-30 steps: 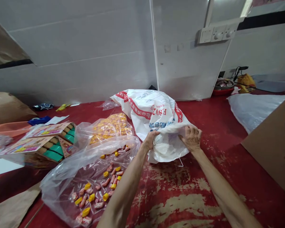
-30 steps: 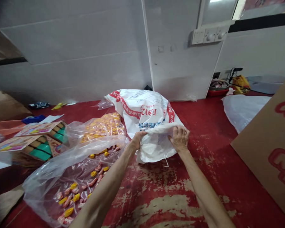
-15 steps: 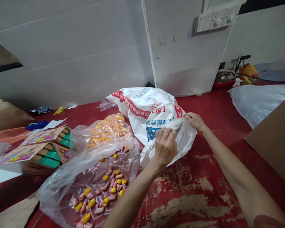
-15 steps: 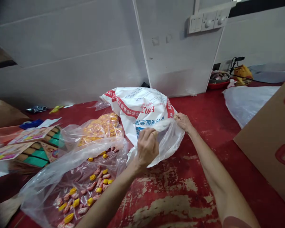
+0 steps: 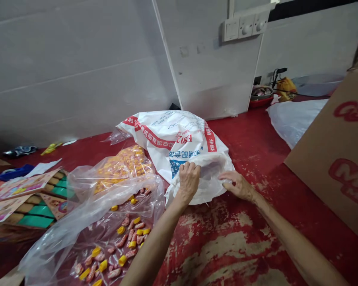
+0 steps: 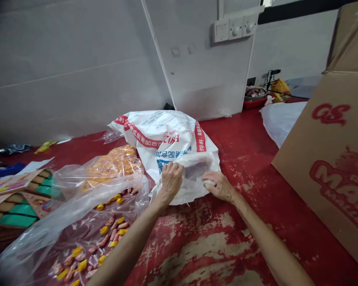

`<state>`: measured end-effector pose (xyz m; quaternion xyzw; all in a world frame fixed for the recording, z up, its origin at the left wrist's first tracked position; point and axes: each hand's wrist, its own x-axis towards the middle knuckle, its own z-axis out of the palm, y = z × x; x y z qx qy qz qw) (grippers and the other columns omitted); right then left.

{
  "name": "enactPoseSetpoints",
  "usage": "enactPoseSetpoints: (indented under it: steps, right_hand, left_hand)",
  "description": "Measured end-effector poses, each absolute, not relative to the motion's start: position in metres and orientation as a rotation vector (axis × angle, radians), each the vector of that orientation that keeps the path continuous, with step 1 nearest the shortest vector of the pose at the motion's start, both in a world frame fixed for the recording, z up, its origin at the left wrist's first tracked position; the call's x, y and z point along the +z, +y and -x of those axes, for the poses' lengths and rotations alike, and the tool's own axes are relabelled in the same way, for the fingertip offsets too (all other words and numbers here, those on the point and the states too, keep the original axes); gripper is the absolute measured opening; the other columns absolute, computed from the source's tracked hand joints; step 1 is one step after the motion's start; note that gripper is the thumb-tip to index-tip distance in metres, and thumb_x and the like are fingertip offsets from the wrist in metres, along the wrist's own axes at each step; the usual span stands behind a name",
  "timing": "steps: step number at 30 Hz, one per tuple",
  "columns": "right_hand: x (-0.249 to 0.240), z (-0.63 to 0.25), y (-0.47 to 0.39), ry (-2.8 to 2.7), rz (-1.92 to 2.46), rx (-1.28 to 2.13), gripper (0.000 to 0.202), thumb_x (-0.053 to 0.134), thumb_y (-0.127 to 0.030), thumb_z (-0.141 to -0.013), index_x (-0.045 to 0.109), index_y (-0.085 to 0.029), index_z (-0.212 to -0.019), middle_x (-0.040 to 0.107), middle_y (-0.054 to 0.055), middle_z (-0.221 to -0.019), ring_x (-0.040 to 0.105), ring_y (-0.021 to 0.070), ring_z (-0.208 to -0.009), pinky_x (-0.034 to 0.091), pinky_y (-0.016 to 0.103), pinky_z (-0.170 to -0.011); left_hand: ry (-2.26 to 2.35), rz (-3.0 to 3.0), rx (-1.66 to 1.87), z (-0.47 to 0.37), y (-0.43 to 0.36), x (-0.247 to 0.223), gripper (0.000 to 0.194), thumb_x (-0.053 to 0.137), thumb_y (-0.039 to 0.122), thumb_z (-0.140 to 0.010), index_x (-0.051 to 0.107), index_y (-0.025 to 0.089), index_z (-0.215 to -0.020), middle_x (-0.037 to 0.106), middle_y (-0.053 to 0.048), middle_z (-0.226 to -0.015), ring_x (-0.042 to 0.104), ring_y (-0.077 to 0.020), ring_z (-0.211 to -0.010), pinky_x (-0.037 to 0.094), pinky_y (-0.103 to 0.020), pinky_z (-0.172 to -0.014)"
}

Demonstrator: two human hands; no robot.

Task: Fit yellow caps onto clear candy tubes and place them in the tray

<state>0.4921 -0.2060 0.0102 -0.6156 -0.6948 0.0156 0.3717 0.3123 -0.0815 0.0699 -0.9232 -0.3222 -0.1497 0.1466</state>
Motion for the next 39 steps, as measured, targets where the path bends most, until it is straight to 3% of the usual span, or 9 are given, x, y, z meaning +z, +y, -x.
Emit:
enactPoseSetpoints:
  steps: [5, 11, 15, 19, 24, 26, 28, 32, 39]
  right_hand:
    - [0.028, -0.492, -0.174, -1.465, 1.978, -0.364, 0.049, 0.051, -0.033, -0.084, 0.048, -0.01, -0.127, 0.046, 0.015, -0.131, 0.041, 0.0273, -0.119, 0.032, 0.043, -0.1]
    - [0.027, -0.471, -0.121, -1.701, 2.153, -0.27, 0.06, 0.058, -0.026, -0.082, 0.037, -0.006, -0.135, 0.034, 0.02, -0.141, 0.03, 0.0321, -0.129, 0.019, 0.051, -0.106]
    - [0.031, -0.478, -0.089, -1.612, 2.259, -0.116, 0.031, 0.042, -0.017, -0.089, 0.055, -0.008, -0.116, 0.058, 0.02, -0.113, 0.056, 0.0291, -0.103, 0.04, 0.044, -0.088]
    - [0.042, -0.501, -0.07, -1.57, 2.264, 0.015, 0.036, 0.027, -0.021, -0.094, 0.06, -0.009, -0.104, 0.064, 0.016, -0.09, 0.062, 0.0248, -0.086, 0.045, 0.037, -0.075]
    - [0.038, -0.503, -0.078, -1.892, 1.916, 0.062, 0.06, 0.055, -0.026, -0.079, 0.04, -0.021, -0.136, 0.045, 0.008, -0.136, 0.044, 0.0208, -0.121, 0.036, 0.031, -0.097]
    - [0.028, -0.498, -0.081, -1.907, 1.865, 0.065, 0.069, 0.062, -0.02, -0.069, 0.042, -0.025, -0.135, 0.046, 0.007, -0.135, 0.044, 0.0238, -0.121, 0.033, 0.036, -0.1]
    - [0.019, -0.496, -0.077, -1.798, 1.899, 0.061, 0.051, 0.055, -0.013, -0.071, 0.055, -0.021, -0.121, 0.058, 0.008, -0.119, 0.053, 0.0233, -0.108, 0.037, 0.035, -0.093]
    - [0.023, -0.518, -0.05, -1.408, 2.009, 0.018, 0.026, 0.039, -0.011, -0.081, 0.06, -0.013, -0.094, 0.064, 0.008, -0.086, 0.058, 0.0175, -0.077, 0.041, 0.024, -0.067]
    - [0.054, -0.574, -0.049, -0.97, 2.137, -0.205, 0.034, 0.027, -0.023, -0.093, 0.05, -0.007, -0.112, 0.06, 0.015, -0.095, 0.056, 0.0203, -0.085, 0.043, 0.028, -0.069]
  left_hand:
    - [-0.857, 2.63, -0.433, -0.302, -0.084, 0.059, 0.02, 0.046, 0.016, -0.088, 0.065, 0.018, -0.081, 0.06, -0.011, -0.089, 0.05, -0.0262, -0.088, 0.036, -0.04, -0.077]
    - [-0.817, 2.595, -0.516, -0.301, -0.085, 0.064, 0.026, 0.043, 0.013, -0.089, 0.061, 0.014, -0.107, 0.06, -0.013, -0.103, 0.051, -0.0258, -0.094, 0.038, -0.042, -0.084]
    - [-0.717, 2.676, -0.478, -0.304, -0.098, 0.064, 0.019, 0.046, 0.02, -0.09, 0.063, 0.013, -0.096, 0.06, -0.014, -0.106, 0.052, -0.0267, -0.1, 0.038, -0.041, -0.088]
    - [-0.584, 2.813, -0.321, -0.309, -0.116, 0.047, 0.038, 0.052, 0.032, -0.087, 0.053, 0.012, -0.119, 0.053, -0.018, -0.127, 0.047, -0.0302, -0.117, 0.039, -0.041, -0.091]
    - [-0.653, 2.996, -0.094, -0.306, -0.129, 0.034, 0.027, 0.041, 0.026, -0.091, 0.06, 0.011, -0.103, 0.066, -0.015, -0.089, 0.059, -0.0276, -0.09, 0.035, -0.048, -0.091]
    - [-0.627, 3.057, -0.093, -0.303, -0.135, 0.031, 0.033, 0.039, 0.035, -0.092, 0.062, 0.012, -0.099, 0.066, -0.015, -0.085, 0.059, -0.0277, -0.088, 0.03, -0.052, -0.095]
    - [-0.608, 3.047, -0.067, -0.299, -0.14, 0.025, 0.039, 0.044, 0.039, -0.09, 0.058, 0.01, -0.111, 0.066, -0.016, -0.089, 0.059, -0.0288, -0.091, 0.027, -0.053, -0.099]
    - [-0.506, 2.966, 0.103, -0.293, -0.132, 0.01, 0.032, 0.048, 0.014, -0.084, 0.058, 0.004, -0.113, 0.065, -0.019, -0.094, 0.058, -0.0297, -0.095, 0.029, -0.05, -0.101]
    - [-0.755, 3.026, 0.073, -0.299, -0.065, 0.014, 0.042, 0.03, -0.006, -0.079, 0.063, 0.008, -0.1, 0.065, -0.018, -0.096, 0.057, -0.028, -0.103, 0.034, -0.044, -0.1]
